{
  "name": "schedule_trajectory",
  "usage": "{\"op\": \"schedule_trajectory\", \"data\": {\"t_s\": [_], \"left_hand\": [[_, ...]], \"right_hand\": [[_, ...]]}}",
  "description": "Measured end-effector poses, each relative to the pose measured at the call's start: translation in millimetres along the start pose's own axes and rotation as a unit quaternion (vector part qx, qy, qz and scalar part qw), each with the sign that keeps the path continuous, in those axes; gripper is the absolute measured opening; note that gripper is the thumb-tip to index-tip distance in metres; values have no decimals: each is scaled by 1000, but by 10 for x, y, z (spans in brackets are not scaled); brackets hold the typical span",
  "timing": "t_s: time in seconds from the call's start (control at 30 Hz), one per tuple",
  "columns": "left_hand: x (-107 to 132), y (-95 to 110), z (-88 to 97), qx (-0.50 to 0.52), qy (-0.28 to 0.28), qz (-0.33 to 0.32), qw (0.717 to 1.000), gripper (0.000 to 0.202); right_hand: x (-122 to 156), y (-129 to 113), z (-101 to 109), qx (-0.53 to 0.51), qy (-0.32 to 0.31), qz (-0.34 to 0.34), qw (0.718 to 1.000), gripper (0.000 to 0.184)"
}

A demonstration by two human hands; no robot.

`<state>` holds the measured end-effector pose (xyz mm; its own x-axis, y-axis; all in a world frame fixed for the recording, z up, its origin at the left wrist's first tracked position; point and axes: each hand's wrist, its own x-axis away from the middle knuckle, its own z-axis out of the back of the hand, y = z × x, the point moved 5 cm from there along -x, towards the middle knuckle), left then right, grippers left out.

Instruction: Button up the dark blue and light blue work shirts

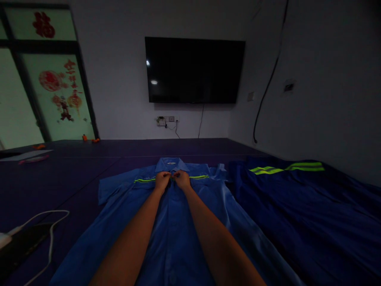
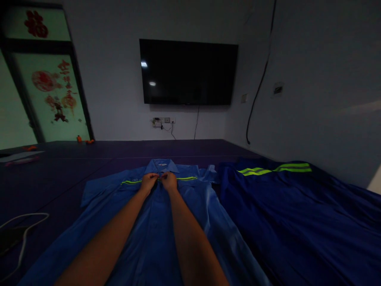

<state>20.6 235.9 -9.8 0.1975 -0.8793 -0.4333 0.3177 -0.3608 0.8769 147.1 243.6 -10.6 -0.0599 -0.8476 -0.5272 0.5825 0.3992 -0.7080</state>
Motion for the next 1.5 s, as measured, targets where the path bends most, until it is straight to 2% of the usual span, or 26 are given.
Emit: {"op": "schedule_trajectory", "data": {"t_s": [0.17, 0.6, 0.9, 1.5], "left_hand": [[5, -23, -9, -19, -22, 11, 1000, 24], [-20, -32, 0, -94, -13, 1, 995, 27], [30, 47, 14, -87, 2, -14, 996, 25], [6, 2, -5, -63, 3, -3, 998, 24]], "right_hand": [[1, 9, -4, 0, -1, -1, 1000, 8], [16, 3, -10, 2, 2, -7, 1000, 10], [31, -22, 16, -1, 6, 8, 1000, 14], [65, -76, 68, 44, -2, -33, 998, 12]]}}
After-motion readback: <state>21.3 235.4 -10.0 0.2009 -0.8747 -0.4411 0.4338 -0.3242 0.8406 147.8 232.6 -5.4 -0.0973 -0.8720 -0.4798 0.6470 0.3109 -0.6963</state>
